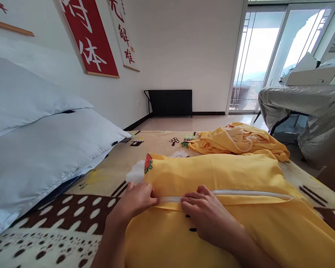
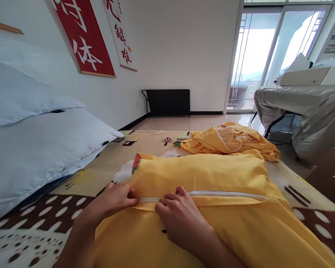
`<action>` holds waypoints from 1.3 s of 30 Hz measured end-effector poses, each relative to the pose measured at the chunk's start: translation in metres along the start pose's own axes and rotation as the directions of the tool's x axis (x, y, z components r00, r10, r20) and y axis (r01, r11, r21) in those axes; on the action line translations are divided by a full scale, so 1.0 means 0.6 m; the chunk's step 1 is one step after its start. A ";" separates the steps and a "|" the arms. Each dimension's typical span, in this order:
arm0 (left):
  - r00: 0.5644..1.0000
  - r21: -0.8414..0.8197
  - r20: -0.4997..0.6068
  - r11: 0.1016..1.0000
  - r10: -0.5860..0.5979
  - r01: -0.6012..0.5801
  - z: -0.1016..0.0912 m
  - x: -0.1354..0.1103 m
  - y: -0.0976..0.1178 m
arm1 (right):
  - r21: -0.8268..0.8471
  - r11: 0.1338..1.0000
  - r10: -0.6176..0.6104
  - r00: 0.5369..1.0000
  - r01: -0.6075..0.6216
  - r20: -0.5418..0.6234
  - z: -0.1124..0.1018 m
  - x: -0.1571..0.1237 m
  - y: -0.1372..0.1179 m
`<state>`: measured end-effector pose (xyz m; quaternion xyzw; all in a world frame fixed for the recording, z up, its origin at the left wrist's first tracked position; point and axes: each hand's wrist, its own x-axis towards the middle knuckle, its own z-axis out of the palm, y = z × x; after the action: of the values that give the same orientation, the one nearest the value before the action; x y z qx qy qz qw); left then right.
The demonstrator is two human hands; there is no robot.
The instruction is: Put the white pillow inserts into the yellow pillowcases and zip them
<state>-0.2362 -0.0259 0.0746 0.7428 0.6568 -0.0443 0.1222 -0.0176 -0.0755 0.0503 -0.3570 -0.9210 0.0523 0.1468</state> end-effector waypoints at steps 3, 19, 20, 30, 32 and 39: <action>0.997 -0.045 0.042 0.997 0.071 -0.069 -0.003 -0.001 -0.001 | -0.002 1.000 0.004 1.000 -0.004 0.001 0.003 -0.001 0.000; 0.985 -0.053 0.096 0.989 0.142 -0.137 0.002 0.009 -0.018 | -0.002 1.000 -0.016 0.999 0.016 -0.034 0.008 -0.003 0.001; 0.986 -0.048 0.087 0.989 0.144 -0.140 -0.002 0.006 -0.016 | -0.003 1.000 -0.015 0.999 0.015 -0.032 0.008 -0.002 0.000; 1.000 0.049 -0.024 0.999 -0.014 0.015 0.004 0.007 -0.016 | 0.003 1.000 -0.015 1.000 0.015 -0.016 0.004 -0.002 0.002; 0.996 0.095 -0.061 0.993 -0.071 0.077 0.010 0.013 -0.014 | 0.004 1.000 -0.017 1.000 0.017 -0.019 0.005 -0.001 0.003; 0.983 0.124 -0.061 0.976 -0.172 0.178 0.015 0.027 -0.006 | -0.032 0.999 -0.014 1.000 0.014 -0.001 0.010 -0.001 0.002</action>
<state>-0.2367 -0.0118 0.0615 0.6894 0.7182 -0.0784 0.0532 -0.0182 -0.0747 0.0439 -0.3529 -0.9241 0.0364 0.1418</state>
